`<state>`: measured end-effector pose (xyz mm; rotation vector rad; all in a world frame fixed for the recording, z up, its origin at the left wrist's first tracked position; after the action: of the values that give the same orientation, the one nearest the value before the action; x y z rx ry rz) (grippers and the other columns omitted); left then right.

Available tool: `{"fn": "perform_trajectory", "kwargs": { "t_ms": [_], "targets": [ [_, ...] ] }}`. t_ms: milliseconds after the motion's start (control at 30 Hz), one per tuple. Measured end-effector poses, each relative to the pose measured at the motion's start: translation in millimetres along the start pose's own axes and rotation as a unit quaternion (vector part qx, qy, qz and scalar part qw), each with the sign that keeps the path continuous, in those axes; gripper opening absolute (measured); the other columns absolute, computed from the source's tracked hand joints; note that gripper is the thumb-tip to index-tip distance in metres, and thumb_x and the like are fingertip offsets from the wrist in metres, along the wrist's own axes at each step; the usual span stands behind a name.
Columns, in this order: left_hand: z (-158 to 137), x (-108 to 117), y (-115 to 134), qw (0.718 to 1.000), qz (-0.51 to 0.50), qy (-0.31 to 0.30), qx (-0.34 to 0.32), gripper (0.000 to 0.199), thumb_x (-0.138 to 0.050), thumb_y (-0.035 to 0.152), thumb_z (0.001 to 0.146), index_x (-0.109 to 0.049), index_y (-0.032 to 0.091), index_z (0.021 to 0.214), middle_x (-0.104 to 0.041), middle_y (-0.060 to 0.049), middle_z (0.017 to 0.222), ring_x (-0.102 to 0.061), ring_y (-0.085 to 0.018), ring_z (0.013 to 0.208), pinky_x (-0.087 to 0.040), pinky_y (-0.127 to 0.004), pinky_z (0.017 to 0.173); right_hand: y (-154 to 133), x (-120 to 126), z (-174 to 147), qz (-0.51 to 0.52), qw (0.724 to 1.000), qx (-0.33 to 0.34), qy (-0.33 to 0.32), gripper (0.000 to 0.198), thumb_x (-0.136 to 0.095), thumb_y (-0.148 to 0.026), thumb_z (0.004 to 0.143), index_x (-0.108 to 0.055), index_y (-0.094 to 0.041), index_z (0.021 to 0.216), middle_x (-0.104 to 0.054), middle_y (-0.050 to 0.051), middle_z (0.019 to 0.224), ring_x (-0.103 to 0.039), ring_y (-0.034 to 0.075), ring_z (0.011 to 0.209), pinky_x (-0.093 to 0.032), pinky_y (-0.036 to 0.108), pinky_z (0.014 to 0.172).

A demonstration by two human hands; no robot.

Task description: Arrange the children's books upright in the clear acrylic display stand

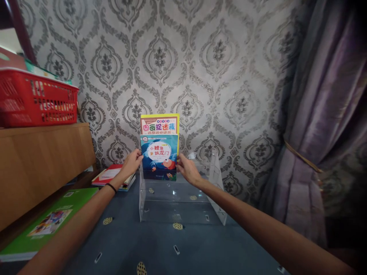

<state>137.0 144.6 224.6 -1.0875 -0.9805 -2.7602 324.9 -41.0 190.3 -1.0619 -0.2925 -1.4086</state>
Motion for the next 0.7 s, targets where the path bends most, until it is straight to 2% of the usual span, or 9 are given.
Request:
{"fn": "perform_trajectory", "kwargs": {
  "t_ms": [200,367,533,700],
  "targets": [
    [0.7,0.7,0.0,1.000,0.011,0.004,-0.002,0.008,-0.051,0.027,0.084,-0.047,0.023,0.078,-0.056,0.003,0.063,-0.059,-0.017,0.065,-0.045,-0.029,0.064,-2.5,1.0,-2.2,-0.028,0.999,-0.037,0.010,0.025,-0.057,-0.016,0.088,-0.053,-0.022,0.112,-0.070,0.000,0.079,-0.064,0.019,0.075,-0.040,0.026,0.066],
    [0.9,2.2,-0.3,1.000,0.020,0.007,-0.007,0.008,-0.053,0.026,0.083,-0.047,0.023,0.079,-0.057,0.003,0.067,-0.058,-0.016,0.063,-0.043,-0.030,0.066,-8.2,1.0,-3.0,-0.072,0.996,-0.050,0.002,0.004,-0.061,-0.021,0.088,-0.063,-0.021,0.091,-0.072,0.003,0.082,-0.063,0.018,0.075,-0.036,0.026,0.061],
    [1.5,-0.2,-3.2,1.000,0.011,0.010,0.003,0.006,-0.053,0.025,0.084,-0.048,0.023,0.081,-0.058,0.002,0.069,-0.058,-0.016,0.065,-0.044,-0.029,0.064,-13.7,-1.0,-2.8,-0.063,0.997,-0.033,-0.031,0.017,-0.055,-0.021,0.091,-0.072,-0.021,0.090,-0.075,0.003,0.083,-0.066,0.017,0.077,-0.040,0.026,0.065],
    [-0.2,-0.4,-3.3,1.000,0.018,0.015,-0.005,0.005,-0.052,0.025,0.084,-0.050,0.022,0.082,-0.059,0.002,0.067,-0.058,-0.017,0.065,-0.044,-0.029,0.065,-19.4,-2.3,-5.1,-0.096,0.994,-0.015,-0.059,0.024,-0.051,-0.024,0.093,-0.075,-0.022,0.091,-0.075,0.004,0.083,-0.065,0.018,0.075,-0.035,0.027,0.063]
  ]
}}
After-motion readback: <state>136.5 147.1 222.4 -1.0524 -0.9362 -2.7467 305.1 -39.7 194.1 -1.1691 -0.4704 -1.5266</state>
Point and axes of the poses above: each hand's wrist, its own z-axis towards the middle knuckle, its own x-axis out of the back of the hand, y = z × x, the point moved 3 cm from there along z, towards the middle knuckle
